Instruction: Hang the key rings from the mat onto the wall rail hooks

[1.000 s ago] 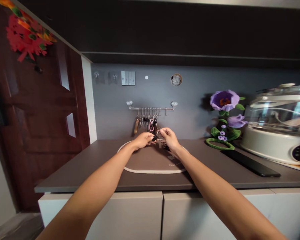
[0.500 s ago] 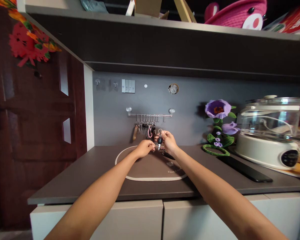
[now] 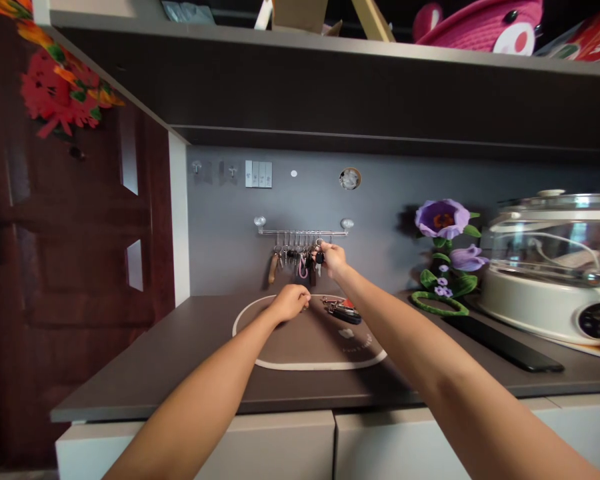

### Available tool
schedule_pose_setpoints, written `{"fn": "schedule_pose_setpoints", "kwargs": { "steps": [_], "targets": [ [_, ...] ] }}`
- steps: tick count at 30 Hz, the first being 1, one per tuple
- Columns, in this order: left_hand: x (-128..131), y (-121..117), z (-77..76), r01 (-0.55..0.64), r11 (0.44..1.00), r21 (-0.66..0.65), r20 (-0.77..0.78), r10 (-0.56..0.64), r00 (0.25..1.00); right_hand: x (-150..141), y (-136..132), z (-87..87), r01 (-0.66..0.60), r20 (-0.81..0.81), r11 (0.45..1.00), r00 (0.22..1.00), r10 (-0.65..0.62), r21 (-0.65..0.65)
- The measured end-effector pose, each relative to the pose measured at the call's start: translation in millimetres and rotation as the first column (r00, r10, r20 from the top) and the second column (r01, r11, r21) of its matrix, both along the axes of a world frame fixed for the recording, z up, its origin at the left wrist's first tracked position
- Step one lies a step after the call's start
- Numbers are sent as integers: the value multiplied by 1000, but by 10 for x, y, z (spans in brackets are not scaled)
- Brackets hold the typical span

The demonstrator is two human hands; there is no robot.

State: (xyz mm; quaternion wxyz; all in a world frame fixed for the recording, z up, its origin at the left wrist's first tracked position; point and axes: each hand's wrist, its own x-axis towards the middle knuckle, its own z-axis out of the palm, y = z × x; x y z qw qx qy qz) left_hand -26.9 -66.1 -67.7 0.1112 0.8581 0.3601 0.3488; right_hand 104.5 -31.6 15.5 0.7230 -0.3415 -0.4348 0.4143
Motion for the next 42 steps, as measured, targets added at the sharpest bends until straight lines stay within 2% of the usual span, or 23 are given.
{"fn": "schedule_pose_setpoints", "kwargs": {
  "steps": [5,13,28,36,42],
  "targets": [
    [-15,27,1,-5,1000,-17,18,6,1000,-28,160,35,43,-24,999,999,-44,-33],
    [-39,47,19,-29,999,-16,14,29,999,-40,325,-29,60,-15,997,998,-61,-46],
    [-54,60,2,-43,997,-57,17,44,999,-21,341,-65,36,-39,998,999,-38,-46],
    [-64,73,-11,-48,997,-53,10,48,999,-37,364,-42,118,-15,986,993,-121,-114],
    [-66,83,-15,-38,998,-48,3,38,999,22,369,-135,52,-15,995,998,-54,-85]
  ]
}}
